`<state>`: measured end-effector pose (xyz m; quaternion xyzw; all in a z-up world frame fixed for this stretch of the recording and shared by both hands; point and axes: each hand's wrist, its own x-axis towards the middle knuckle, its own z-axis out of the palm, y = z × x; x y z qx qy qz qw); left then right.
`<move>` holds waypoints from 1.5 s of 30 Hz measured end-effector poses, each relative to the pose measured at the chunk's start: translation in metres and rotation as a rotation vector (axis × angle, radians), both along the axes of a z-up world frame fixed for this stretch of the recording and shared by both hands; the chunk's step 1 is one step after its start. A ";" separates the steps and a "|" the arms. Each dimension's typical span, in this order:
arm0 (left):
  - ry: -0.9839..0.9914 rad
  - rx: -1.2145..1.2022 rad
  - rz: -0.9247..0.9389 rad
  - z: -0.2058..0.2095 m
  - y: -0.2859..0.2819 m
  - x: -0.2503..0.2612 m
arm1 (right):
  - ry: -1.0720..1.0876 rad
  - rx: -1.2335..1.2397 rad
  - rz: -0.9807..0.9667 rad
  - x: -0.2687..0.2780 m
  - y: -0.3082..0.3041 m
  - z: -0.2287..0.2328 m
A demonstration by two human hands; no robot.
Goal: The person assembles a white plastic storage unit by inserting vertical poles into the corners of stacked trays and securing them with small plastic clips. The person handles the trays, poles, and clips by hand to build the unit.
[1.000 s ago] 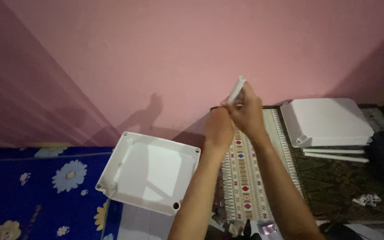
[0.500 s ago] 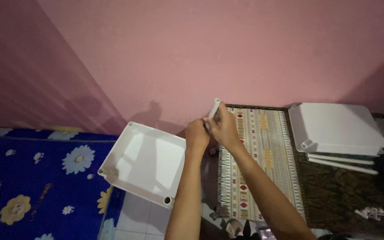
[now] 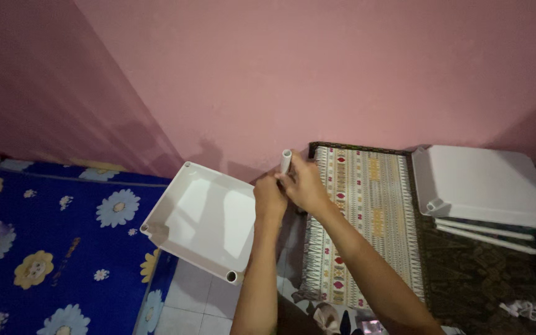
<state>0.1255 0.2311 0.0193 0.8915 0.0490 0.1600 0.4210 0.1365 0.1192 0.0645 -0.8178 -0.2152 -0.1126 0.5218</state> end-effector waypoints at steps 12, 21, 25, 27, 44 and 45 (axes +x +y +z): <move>-0.059 -0.118 0.049 -0.008 -0.003 -0.021 | -0.111 -0.032 0.076 -0.003 0.004 -0.003; -0.085 -0.148 0.118 -0.011 -0.013 -0.025 | -0.017 -0.053 0.061 0.005 -0.001 -0.017; -0.048 -0.098 0.123 -0.011 -0.011 -0.025 | -0.020 -0.052 0.111 0.008 -0.004 -0.014; -0.076 -0.081 0.125 -0.012 -0.012 -0.024 | 0.009 -0.032 0.086 0.009 -0.005 -0.011; -0.158 -0.264 0.066 -0.045 -0.025 -0.027 | 0.208 -0.172 -0.098 0.011 0.008 -0.034; -0.155 -0.279 0.047 -0.044 -0.026 -0.025 | 0.203 -0.163 -0.099 0.014 0.009 -0.033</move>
